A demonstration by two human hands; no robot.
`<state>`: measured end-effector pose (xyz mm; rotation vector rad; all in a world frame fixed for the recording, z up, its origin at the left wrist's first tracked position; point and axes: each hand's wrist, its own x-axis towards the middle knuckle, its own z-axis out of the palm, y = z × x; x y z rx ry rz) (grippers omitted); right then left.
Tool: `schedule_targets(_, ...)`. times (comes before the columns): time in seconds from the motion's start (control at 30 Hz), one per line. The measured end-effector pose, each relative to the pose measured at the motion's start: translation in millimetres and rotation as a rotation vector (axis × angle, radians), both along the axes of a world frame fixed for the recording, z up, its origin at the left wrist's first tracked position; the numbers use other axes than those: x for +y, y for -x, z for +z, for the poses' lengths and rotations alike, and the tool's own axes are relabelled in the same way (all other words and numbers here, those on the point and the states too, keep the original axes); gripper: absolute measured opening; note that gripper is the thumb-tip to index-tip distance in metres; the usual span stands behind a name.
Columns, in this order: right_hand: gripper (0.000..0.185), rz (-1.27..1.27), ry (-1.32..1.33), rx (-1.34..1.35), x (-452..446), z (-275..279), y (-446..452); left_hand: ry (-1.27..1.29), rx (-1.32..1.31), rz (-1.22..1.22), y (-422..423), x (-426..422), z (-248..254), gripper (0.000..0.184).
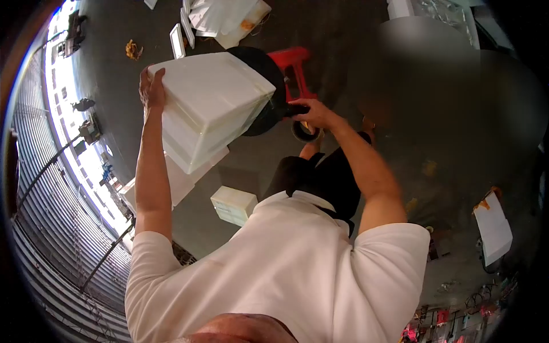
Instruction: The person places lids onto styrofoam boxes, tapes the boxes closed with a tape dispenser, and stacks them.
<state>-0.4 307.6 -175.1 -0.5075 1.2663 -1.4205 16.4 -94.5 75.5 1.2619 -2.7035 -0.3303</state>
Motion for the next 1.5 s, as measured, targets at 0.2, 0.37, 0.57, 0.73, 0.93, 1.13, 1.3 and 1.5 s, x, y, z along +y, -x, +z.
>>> schedule_targets(0.2, 0.052, 0.105, -0.100, 0.263, -41.3, 28.3, -18.7, 0.112, -0.012, 0.036, -2.4, -0.8, 3.1, 0.065)
schedule_targets(0.37, 0.056, -0.637, -0.088, -0.062, -51.9, 13.8, -18.0, 0.053, -0.093, 0.366, 1.1, 3.9, 14.5, 0.074)
schedule_targets(0.57, 0.060, -1.344, -0.320, 0.109, -157.0, 1.0, -50.0, 0.109, -0.080, 0.464, -12.9, -8.3, 8.4, 0.078)
schedule_targets(0.73, 0.053, -1.179, -0.014, -0.284, -98.2, 32.7, -22.7, 0.109, -0.045, -0.557, -39.6, 43.3, 13.0, 0.088)
schedule_targets(0.93, 0.046, -0.410, 0.001, -0.061, -82.4, 182.2, 135.0, 0.029, -0.023, -0.924, -44.2, 109.2, 59.8, 0.090)
schedule_targets(1.13, 0.045, 0.290, -0.067, 0.341, -102.3, 180.0, 140.1, 0.045, -0.076, -0.861, -37.8, 105.0, 54.8, 0.077)
schedule_targets(1.3, 0.048, 0.219, 0.041, 0.283, -41.7, 152.1, 52.4, 0.097, 0.013, -0.299, -10.4, 60.2, 25.8, 0.072)
schedule_targets(1.5, 0.045, -0.205, 0.094, 0.077, -89.7, 154.9, 49.7, 0.141, 0.364, -0.541, -23.9, 50.9, 19.8, 0.069)
